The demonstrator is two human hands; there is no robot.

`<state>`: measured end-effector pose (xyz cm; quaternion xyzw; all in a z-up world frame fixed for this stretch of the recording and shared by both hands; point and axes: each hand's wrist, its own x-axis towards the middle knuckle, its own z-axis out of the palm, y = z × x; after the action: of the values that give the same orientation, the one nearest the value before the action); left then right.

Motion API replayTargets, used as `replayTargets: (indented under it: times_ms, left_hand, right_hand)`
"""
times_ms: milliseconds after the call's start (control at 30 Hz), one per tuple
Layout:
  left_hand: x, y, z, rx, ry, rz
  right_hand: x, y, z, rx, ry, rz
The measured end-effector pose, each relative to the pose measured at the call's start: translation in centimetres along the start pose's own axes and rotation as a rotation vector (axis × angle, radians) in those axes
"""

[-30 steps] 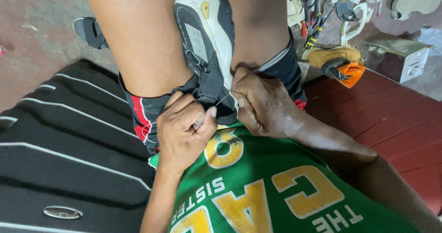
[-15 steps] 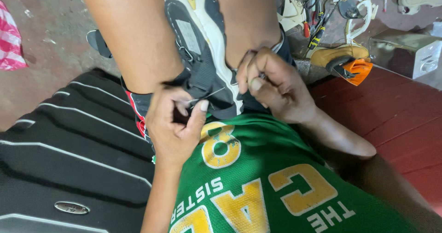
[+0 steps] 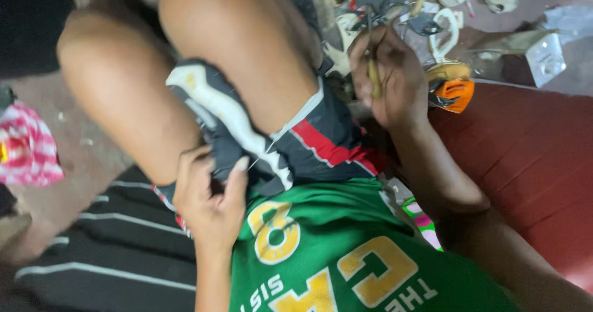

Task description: The person is repairing a black and white sneaker by hand-sewing the upper part near the ankle. They use a needle and white thread to stitch the material, then use pliers to pull the thread tight and a lighter to melt the thread end for a secure finish.

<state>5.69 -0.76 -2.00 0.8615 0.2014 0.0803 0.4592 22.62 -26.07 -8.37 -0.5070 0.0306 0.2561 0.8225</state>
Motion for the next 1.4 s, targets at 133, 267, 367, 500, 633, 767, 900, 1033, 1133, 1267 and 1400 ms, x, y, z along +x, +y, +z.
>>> replayTargets:
  times_ms: [133,267,367,500,633,767,900,1033,1133,1267,1400]
  left_hand:
    - [-0.3,-1.4,-0.4,-0.032,0.047,-0.004]
    - [0.9,-2.7,-0.6,-0.212,0.065,-0.017]
    - [2.2,-3.5,-0.8,-0.237,0.059,0.039]
    - [4.6,-4.4,-0.7,-0.235,0.06,0.054]
    - [5.9,-4.6,-0.8,-0.16,0.07,0.063]
    - [8.0,-4.5,0.1,-0.157,0.042,0.086]
    - [8.6,-3.0,1.9,-0.13,0.083,0.016]
    - [9.7,-0.9,2.2,0.027,0.084,0.097]
    - [10.0,0.5,2.1,-0.031,0.06,0.168]
    - [9.7,1.2,2.0,-0.01,0.079,0.186]
    - [9.5,1.3,1.8,-0.343,-0.02,0.18]
  right_hand:
    - [3.2,0.3,-6.8,-0.106,0.114,-0.166]
    - [7.4,4.5,-11.6,-0.32,0.476,0.211]
    - [7.4,7.5,-13.0,-0.411,-0.082,0.011]
    - [7.6,8.3,-11.7,-0.441,0.183,0.565]
    - [8.7,7.7,-9.8,-0.611,0.232,0.571]
    - [9.2,6.3,-10.0,-1.405,0.379,0.157]
    - [11.3,6.0,-10.5,-1.299,0.491,0.247]
    - [13.1,6.9,-11.7,-1.202,0.519,0.541]
    - [14.5,7.9,-12.1,-1.144,0.617,0.625]
    - [15.0,9.0,-12.4,-1.02,0.783,0.654]
    - [15.1,9.3,-12.8,-0.518,0.921,0.555]
